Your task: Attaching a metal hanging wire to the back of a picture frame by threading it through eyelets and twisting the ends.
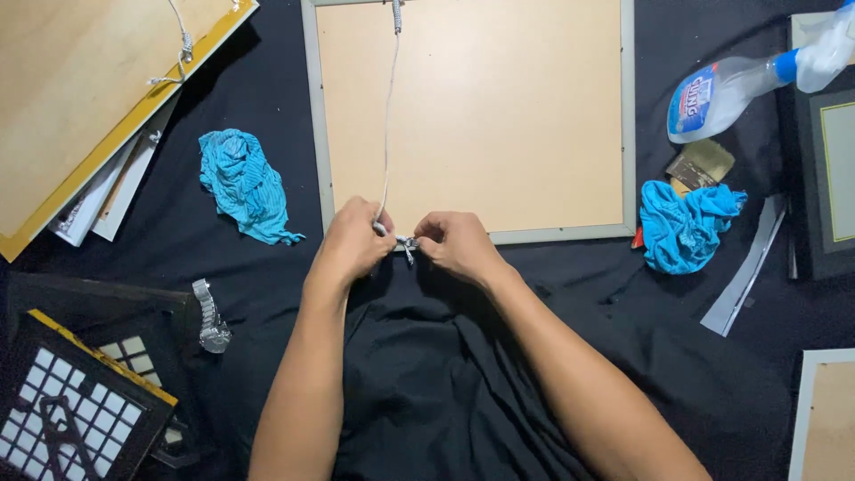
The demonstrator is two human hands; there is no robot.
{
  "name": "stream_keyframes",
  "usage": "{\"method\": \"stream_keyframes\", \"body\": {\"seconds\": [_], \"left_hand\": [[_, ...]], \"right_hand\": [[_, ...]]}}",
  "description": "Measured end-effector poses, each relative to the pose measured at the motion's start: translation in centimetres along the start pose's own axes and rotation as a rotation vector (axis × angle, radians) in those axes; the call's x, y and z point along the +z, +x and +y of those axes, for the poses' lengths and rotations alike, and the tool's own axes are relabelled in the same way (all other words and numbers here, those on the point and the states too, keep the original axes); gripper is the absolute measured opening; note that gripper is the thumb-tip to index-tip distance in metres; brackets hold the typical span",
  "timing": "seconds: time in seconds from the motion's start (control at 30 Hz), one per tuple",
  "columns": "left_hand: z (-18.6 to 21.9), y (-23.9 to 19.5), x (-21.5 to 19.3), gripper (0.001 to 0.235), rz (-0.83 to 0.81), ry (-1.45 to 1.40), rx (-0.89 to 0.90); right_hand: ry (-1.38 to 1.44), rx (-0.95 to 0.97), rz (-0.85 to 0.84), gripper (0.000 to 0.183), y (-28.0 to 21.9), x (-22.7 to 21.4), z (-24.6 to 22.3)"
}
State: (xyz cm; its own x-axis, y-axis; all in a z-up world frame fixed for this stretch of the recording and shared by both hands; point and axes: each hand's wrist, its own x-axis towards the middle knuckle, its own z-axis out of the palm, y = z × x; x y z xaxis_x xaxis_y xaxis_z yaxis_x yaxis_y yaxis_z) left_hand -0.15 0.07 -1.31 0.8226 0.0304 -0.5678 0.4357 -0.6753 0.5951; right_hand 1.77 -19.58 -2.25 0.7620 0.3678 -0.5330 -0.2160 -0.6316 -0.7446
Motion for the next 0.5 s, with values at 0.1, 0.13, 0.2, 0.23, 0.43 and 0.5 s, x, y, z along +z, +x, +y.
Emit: {"method": "stream_keyframes", "body": {"seconds": [0.1,0.13,0.2,0.23,0.43,0.5], "left_hand": [[1.3,-1.5,-0.4,0.045,0.216,0.079,0.161],[1.7,-2.0,-0.6,0.045,0.215,0.080,0.162],[2.8,-2.8,-0.7,0.038,0.280,0.185,0.343],[2.2,-2.3,-0.1,0.038,0.275,0.183,0.345],[0.1,-0.1,1.8,0.017,-0.012,0.273,0.121],[-0.6,0.2,2.3,0.015,0.030,0.292,0.157]], "right_hand": [[-0.025,-0.011,-0.010,0.019,0.4,0.2,0.4],[-0.025,-0.010,-0.009,0.019,0.5,0.2,0.4],[-0.007,-0.002,-0.002,0.018,0.4,0.2,0.4],[-0.007,0.003,0.001,0.018,0.4,0.1,0.5],[-0.026,-0.006,-0.009,0.018,0.7,0.4,1.0],[-0.007,-0.007,0.003,0.017,0.6,0.4,1.1]]}}
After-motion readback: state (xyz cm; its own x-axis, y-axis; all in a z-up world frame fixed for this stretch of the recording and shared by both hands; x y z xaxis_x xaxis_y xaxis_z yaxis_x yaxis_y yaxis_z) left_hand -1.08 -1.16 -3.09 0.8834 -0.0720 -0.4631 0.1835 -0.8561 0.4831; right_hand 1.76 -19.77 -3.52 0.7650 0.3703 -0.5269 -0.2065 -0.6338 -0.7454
